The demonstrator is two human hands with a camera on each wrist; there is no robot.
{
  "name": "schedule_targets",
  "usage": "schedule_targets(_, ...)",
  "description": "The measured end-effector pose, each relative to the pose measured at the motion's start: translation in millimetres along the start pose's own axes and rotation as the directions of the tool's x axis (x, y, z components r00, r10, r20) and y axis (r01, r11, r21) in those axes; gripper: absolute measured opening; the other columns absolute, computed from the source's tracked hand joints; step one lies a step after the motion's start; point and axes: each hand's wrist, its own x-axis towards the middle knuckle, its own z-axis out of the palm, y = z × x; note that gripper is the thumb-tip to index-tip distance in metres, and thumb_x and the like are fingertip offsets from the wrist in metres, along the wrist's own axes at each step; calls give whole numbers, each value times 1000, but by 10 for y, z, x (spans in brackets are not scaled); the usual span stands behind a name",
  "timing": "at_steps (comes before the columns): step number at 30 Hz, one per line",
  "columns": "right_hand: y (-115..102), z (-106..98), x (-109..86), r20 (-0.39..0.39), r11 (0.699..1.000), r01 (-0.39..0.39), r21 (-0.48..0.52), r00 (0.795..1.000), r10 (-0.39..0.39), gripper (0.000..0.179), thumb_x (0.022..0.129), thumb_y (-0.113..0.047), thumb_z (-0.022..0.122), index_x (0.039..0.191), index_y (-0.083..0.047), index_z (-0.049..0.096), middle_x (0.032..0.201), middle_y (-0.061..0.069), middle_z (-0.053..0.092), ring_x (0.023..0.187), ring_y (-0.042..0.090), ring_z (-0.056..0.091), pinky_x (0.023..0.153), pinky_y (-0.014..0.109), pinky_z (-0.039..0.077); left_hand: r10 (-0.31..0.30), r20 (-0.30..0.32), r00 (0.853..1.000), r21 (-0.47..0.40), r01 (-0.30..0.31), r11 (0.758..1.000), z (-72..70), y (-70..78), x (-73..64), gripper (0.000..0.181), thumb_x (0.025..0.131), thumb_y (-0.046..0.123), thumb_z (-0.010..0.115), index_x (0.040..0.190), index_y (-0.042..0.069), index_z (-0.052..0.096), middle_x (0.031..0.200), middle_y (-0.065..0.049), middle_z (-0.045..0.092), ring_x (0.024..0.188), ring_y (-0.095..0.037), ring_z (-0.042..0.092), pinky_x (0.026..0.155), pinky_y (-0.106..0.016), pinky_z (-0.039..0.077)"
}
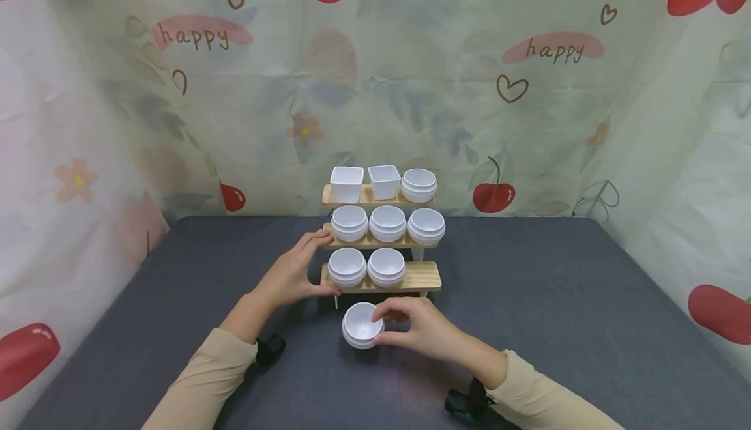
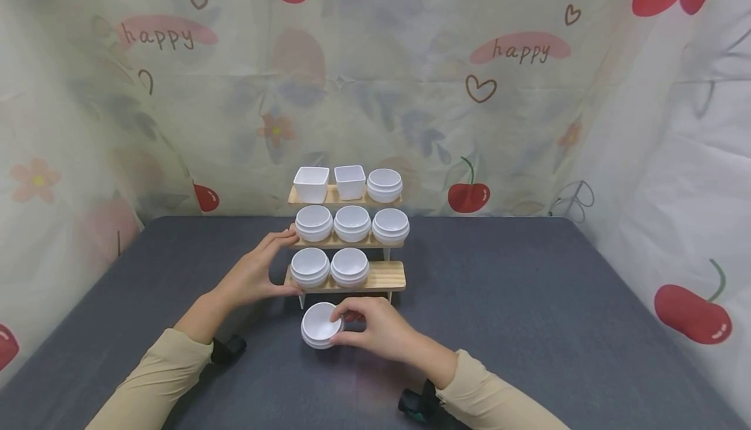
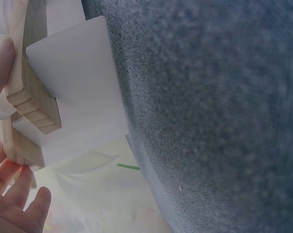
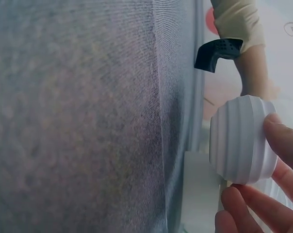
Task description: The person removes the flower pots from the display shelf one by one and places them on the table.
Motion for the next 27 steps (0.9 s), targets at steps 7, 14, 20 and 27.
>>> schedule_targets(7, -9, 38, 62, 15, 1000, -23, -7, 1000, 23, 24, 77, -22, 76, 97, -12, 67, 93, 2, 70, 84, 12, 64, 77, 28, 54, 9, -8, 1000, 0, -9, 1000, 14, -21, 1, 94, 59, 37, 87, 135, 5, 43, 142, -11, 41, 134, -28, 41, 100, -46, 43)
schedule_targets(14, -19, 83, 141, 47, 999, -46, 18, 998, 46, 24, 77, -20, 76, 96, -11, 67, 95, 3, 70, 85, 5, 63, 80, 31, 55, 2, -4, 1000, 3, -2, 1000, 13, -20, 0, 95, 59, 37, 87, 136, 6, 43, 143, -11, 41, 134, -28, 41, 100, -46, 44)
schedule_targets(20, -6, 145, 202, 55, 1000, -29, 4, 998, 29, 23, 76, -20, 77, 95, -10, 67, 93, 3, 70, 82, 13, 64, 76, 28, 54, 9, -8, 1000, -3, -9, 1000, 14, -22, -2, 94, 59, 36, 88, 135, 5, 43, 142, -11, 41, 134, -28, 41, 100, -46, 44)
schedule_targets(27, -3, 203, 277, 79, 999, -35, 1, 996, 35, 23, 77, -22, 76, 95, -10, 67, 90, 3, 69, 78, 17, 63, 71, 28, 54, 5, -8, 1000, -6, -5, 1000, 10, -19, -6, 93, 59, 36, 87, 135, 6, 43, 143, -10, 41, 133, -28, 41, 98, -47, 44)
